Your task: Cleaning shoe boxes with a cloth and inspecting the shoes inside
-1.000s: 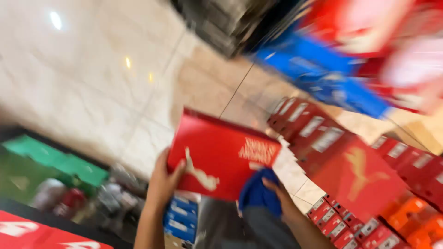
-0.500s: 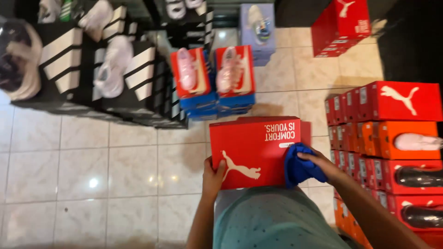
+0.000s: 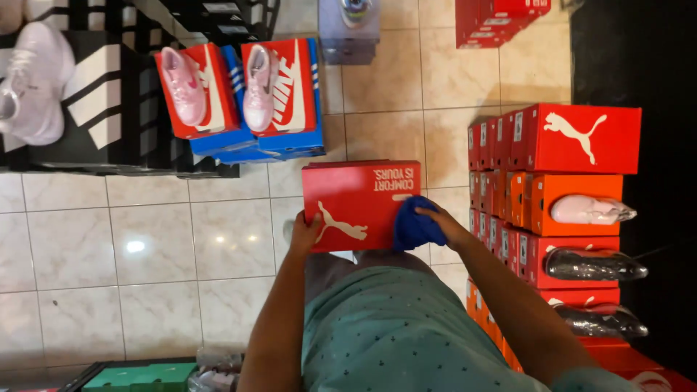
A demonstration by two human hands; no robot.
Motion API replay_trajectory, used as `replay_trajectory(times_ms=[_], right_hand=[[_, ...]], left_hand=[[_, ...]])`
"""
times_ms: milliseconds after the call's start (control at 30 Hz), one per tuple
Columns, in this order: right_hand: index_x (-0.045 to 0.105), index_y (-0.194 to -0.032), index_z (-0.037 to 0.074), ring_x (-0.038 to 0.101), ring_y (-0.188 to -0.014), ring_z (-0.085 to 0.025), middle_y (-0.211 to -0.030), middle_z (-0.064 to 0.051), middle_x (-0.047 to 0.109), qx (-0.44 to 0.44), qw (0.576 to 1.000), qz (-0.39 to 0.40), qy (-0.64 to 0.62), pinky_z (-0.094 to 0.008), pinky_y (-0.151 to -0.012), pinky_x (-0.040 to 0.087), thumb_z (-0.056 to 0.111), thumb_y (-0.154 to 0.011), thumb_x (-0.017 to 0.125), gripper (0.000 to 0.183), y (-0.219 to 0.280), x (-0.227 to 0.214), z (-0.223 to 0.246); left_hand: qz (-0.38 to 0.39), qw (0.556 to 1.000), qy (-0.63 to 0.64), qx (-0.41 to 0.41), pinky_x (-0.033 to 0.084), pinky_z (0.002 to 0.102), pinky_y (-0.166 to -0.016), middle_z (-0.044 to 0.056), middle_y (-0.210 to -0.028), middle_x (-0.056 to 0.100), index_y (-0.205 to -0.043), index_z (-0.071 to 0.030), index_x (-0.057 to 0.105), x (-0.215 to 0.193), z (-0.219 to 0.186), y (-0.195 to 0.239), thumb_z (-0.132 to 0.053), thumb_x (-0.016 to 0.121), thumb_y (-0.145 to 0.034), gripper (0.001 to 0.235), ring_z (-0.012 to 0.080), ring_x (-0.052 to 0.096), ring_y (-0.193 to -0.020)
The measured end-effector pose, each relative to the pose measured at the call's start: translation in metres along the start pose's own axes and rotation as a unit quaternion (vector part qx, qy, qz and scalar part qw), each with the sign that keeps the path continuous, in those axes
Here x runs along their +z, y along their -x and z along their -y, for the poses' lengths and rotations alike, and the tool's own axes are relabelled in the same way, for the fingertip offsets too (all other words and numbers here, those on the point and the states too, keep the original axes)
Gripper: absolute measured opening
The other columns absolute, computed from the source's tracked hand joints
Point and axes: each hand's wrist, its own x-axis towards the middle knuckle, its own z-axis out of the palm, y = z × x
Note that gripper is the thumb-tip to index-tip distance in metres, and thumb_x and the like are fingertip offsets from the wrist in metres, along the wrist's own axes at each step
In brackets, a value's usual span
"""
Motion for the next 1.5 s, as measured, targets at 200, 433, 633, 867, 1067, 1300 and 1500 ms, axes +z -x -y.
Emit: replay_trajectory(times_ms=[200,433,633,867,1067,1300,1500], right_hand=[[0.049,-0.155,0.023,0.050,-0.137,-0.040,-0.148,-0.023,0.052,-0.057,0.975,-0.124,0.175,-0.054,-0.112,0.040,0.054,-0.083,0.082,0.086,0.016,0.017,0.008],[0.040,-0.159,0.017,0.017,-0.150,-0.055,-0.168,-0.026,0.020,-0.374,0.706,-0.183,0.573,-0.076,-0.113,0.014,0.056,-0.094,0.058,0.079,-0.029,0.098,-0.031],[0.030,-0.162,0.031,0.008,-0.158,-0.040,-0.172,-0.008,0.018,-0.456,0.623,-0.189,0.606,-0.070,-0.119,-0.003,0.053,-0.104,0.030,0.062,-0.094,0.236,-0.035],[0.037,-0.162,0.017,0.014,-0.155,-0.041,-0.168,-0.018,0.023,-0.379,0.660,-0.215,0.613,-0.059,-0.123,0.003,0.058,-0.087,0.059,0.088,-0.137,0.105,-0.059],[0.070,-0.129,0.038,0.053,-0.124,-0.026,-0.126,0.005,0.066,-0.296,0.583,-0.347,0.673,-0.051,-0.098,0.034,0.055,-0.094,0.057,0.042,-0.136,0.083,0.040],[0.080,-0.111,0.037,0.069,-0.121,-0.030,-0.120,0.001,0.077,-0.153,0.662,0.084,0.729,-0.053,-0.107,0.046,0.040,-0.092,0.051,0.035,-0.217,0.237,0.094],[0.059,-0.144,0.018,0.056,-0.130,-0.049,-0.140,-0.023,0.063,-0.090,0.814,0.357,0.449,-0.057,-0.111,0.042,0.043,-0.094,0.052,0.056,-0.185,0.205,0.179]], left_hand=[[0.015,1.000,0.016,0.006,0.040,0.055,-0.116,0.033,-0.147,0.049,-0.154,-0.002,0.036,-0.009,-0.088,0.036,-0.040,0.069,-0.097,0.076,0.0461,0.048,-0.139],[-0.011,0.994,-0.099,0.052,0.034,0.058,-0.118,0.031,-0.158,0.036,-0.164,-0.009,0.017,-0.012,-0.149,0.029,-0.042,0.034,-0.109,0.066,0.0470,0.040,-0.144],[-0.027,0.993,-0.013,0.113,0.044,0.054,-0.110,0.026,-0.155,0.045,-0.164,-0.013,0.028,-0.009,-0.104,0.006,-0.039,0.023,-0.111,0.059,0.0449,0.048,-0.138],[-0.058,0.985,-0.085,0.141,0.052,0.046,-0.103,0.016,-0.155,0.050,-0.161,-0.018,0.035,-0.008,-0.096,0.003,-0.047,0.038,-0.107,0.061,0.0366,0.057,-0.131],[-0.058,0.991,-0.105,0.067,0.056,0.052,-0.096,0.014,-0.156,0.048,-0.159,-0.019,0.037,-0.006,-0.098,-0.004,-0.052,0.070,-0.091,0.082,0.0395,0.059,-0.127],[-0.075,0.985,-0.157,0.014,0.054,0.061,-0.094,0.021,-0.143,0.059,-0.160,-0.024,0.036,0.003,-0.086,0.003,-0.052,0.066,-0.093,0.078,0.0475,0.063,-0.118],[-0.067,0.982,-0.173,-0.029,0.052,0.067,-0.088,0.033,-0.124,0.066,-0.161,-0.022,0.033,0.001,-0.117,0.006,-0.049,0.059,-0.097,0.075,0.0574,0.063,-0.109]])
